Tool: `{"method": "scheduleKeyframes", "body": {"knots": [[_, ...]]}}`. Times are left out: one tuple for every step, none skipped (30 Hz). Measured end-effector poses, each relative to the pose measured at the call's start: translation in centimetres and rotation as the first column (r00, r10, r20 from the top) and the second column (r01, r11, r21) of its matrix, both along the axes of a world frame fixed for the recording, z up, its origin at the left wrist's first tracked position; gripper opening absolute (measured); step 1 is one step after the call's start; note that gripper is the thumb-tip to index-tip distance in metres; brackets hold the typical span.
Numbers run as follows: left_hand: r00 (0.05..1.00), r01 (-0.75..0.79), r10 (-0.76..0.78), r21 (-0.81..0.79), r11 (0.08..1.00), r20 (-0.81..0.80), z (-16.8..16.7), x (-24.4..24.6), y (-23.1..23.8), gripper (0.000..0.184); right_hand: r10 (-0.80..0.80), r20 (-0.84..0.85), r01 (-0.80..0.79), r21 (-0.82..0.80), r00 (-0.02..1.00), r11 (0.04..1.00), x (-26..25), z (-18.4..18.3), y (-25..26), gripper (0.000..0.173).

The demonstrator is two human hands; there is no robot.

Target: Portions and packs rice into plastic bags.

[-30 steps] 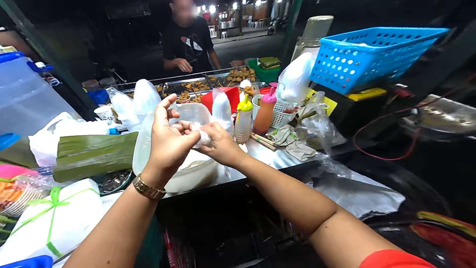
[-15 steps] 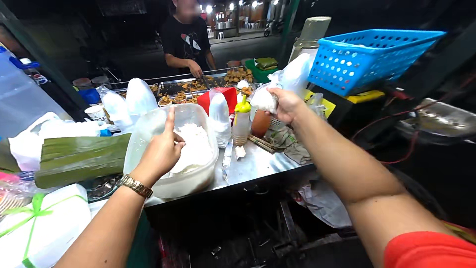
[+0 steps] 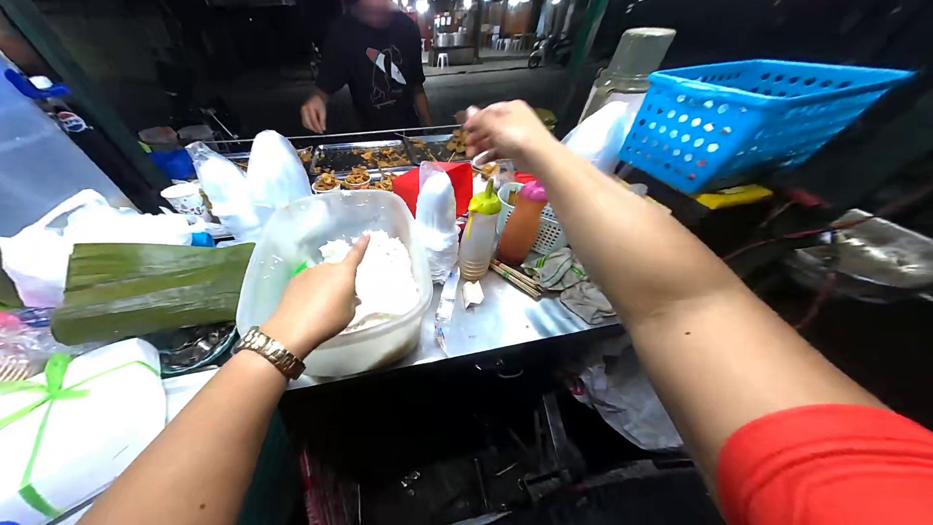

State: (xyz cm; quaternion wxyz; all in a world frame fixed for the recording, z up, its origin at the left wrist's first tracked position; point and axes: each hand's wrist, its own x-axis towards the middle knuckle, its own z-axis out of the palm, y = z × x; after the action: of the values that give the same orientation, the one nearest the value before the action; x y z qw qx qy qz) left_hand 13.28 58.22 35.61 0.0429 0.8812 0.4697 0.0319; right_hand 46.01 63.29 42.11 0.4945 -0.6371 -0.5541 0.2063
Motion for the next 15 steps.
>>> {"method": "scheduleKeyframes", "body": {"knots": [[1.000, 0.026, -0.026, 0.024, 0.999, 0.008, 0.0, -0.1, 0.2, 0.111, 0.059, 0.177, -0.052, -0.048, 0.982, 0.998, -1.3, -0.4, -0.2, 0.045], [0.998, 0.048, -0.049, 0.027, 0.998, 0.035, -0.2, -0.3, 0.6, 0.123, 0.096, 0.357, -0.072, -0.081, 0.929, 0.994, -2.5, -0.8, -0.3, 0.046], [0.994, 0.058, -0.061, 0.029, 0.998, 0.088, -0.4, -0.5, 1.1, 0.123, 0.109, 0.482, -0.068, -0.101, 0.870, 0.993, -3.4, -1.2, -0.1, 0.045], [0.985, 0.052, -0.057, 0.041, 0.998, 0.162, -0.6, -0.7, 1.5, 0.114, 0.090, 0.563, -0.046, -0.091, 0.822, 0.995, -4.0, -1.6, 0.2, 0.040], [0.967, 0.028, -0.043, 0.066, 0.997, 0.250, -0.7, -1.0, 1.8, 0.100, 0.042, 0.594, -0.016, -0.049, 0.804, 0.999, -4.5, -1.6, 0.3, 0.032], [0.947, -0.010, -0.022, 0.099, 0.995, 0.321, -0.6, -1.3, 1.9, 0.087, -0.028, 0.574, 0.013, 0.032, 0.819, 0.999, -4.8, -1.3, 0.3, 0.026], [0.933, -0.043, 0.002, 0.104, 0.994, 0.359, -0.1, -1.5, 1.9, 0.085, -0.101, 0.504, 0.037, 0.136, 0.857, 0.990, -5.1, -0.8, 0.1, 0.024], [0.927, -0.058, 0.017, 0.096, 0.994, 0.375, 0.3, -1.7, 1.9, 0.091, -0.150, 0.405, 0.056, 0.236, 0.902, 0.970, -5.4, -0.1, -0.1, 0.025], [0.921, -0.062, 0.029, 0.072, 0.995, 0.389, 0.7, -1.8, 1.8, 0.102, -0.169, 0.287, 0.068, 0.331, 0.943, 0.941, -5.7, 0.5, -0.4, 0.027], [0.914, -0.052, 0.023, 0.059, 0.997, 0.404, 0.9, -1.8, 1.8, 0.108, -0.150, 0.158, 0.071, 0.421, 0.976, 0.904, -6.1, 0.9, -0.6, 0.027], [0.901, -0.035, 0.007, 0.055, 0.998, 0.433, 0.8, -1.7, 2.0, 0.108, -0.088, 0.028, 0.062, 0.497, 0.996, 0.865, -6.8, 1.4, -1.0, 0.026], [0.882, -0.025, -0.006, 0.061, 0.998, 0.470, 0.6, -1.6, 2.2, 0.101, 0.006, -0.093, 0.047, 0.555, 0.996, 0.831, -7.7, 1.9, -1.6, 0.024], [0.861, -0.031, 0.001, 0.051, 0.998, 0.508, 0.5, -1.5, 2.3, 0.088, 0.114, -0.192, 0.021, 0.591, 0.975, 0.807, -8.7, 2.4, -2.5, 0.022], [0.833, -0.049, 0.033, 0.015, 0.999, 0.553, 0.3, -1.3, 2.4, 0.077, 0.222, -0.276, -0.009, 0.608, 0.935, 0.794, -9.7, 2.8, -3.4, 0.021], [0.794, -0.067, 0.078, -0.041, 0.997, 0.603, 0.1, -1.1, 2.5, 0.069, 0.317, -0.351, -0.042, 0.611, 0.881, 0.791, -10.8, 3.1, -4.5, 0.020]]}}
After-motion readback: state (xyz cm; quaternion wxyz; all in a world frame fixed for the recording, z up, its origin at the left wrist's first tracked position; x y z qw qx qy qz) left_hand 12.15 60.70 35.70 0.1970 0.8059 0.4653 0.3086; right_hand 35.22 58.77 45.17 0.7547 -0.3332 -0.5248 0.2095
